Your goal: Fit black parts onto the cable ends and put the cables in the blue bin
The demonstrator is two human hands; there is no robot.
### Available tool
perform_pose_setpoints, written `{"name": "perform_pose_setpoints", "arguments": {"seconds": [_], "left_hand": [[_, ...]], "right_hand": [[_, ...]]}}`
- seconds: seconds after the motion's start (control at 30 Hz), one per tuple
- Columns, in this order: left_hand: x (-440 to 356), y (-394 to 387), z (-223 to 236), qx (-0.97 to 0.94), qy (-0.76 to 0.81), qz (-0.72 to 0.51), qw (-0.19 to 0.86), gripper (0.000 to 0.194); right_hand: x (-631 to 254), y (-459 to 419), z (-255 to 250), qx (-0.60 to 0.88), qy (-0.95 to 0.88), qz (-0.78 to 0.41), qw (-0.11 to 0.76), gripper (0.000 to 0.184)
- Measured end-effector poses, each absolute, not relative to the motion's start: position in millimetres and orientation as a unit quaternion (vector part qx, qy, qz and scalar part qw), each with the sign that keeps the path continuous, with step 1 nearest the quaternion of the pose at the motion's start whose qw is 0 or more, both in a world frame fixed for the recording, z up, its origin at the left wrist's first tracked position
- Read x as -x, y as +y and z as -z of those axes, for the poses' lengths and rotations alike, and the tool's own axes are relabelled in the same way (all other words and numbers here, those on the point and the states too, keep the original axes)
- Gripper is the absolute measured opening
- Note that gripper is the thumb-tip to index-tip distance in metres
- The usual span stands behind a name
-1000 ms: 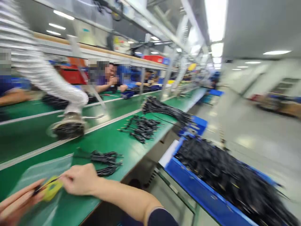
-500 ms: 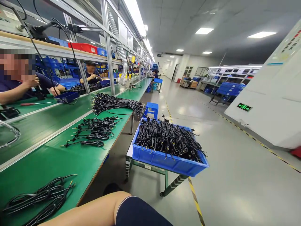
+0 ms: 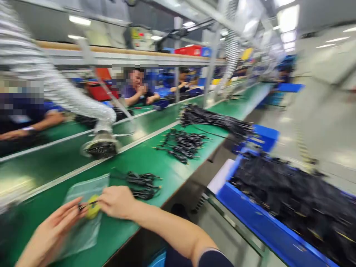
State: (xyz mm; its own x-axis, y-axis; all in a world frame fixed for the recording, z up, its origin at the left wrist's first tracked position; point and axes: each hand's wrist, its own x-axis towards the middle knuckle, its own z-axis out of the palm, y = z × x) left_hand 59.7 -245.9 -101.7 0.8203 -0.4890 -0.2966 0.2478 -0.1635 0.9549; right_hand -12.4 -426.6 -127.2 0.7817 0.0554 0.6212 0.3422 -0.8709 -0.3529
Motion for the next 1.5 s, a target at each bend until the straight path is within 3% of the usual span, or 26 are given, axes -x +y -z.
{"name": "perform_pose_setpoints", "arguments": {"seconds": [0.1, 0.23, 0.47, 0.83, 1.27, 1.5], "left_hand": [[-63, -236, 96, -0.66, -0.052, 0.3, 0.686, 0.083], [-66, -241, 93, -0.628, -0.053, 0.286, 0.722, 0.065], [-66, -235, 96, -0.598, -0.071, 0.316, 0.733, 0.062], [-59, -241, 104, -0.681, -0.15, 0.235, 0.677, 0.06], [-46, -243, 121, -0.754, -0.249, 0.13, 0.594, 0.049], [-37, -248, 120, -0.785, -0.377, -0.069, 0.486, 0.033]], "right_hand": [[12, -429, 124, 0.868, -0.131, 0.366, 0.31, 0.025], [12, -427, 118, 0.858, -0.153, 0.358, 0.335, 0.02], [13, -423, 118, 0.865, -0.13, 0.334, 0.352, 0.024], [12, -421, 119, 0.868, -0.186, 0.377, 0.267, 0.018], [13, -416, 131, 0.88, -0.165, 0.292, 0.336, 0.031], [12, -416, 136, 0.867, -0.151, 0.244, 0.407, 0.028]]}}
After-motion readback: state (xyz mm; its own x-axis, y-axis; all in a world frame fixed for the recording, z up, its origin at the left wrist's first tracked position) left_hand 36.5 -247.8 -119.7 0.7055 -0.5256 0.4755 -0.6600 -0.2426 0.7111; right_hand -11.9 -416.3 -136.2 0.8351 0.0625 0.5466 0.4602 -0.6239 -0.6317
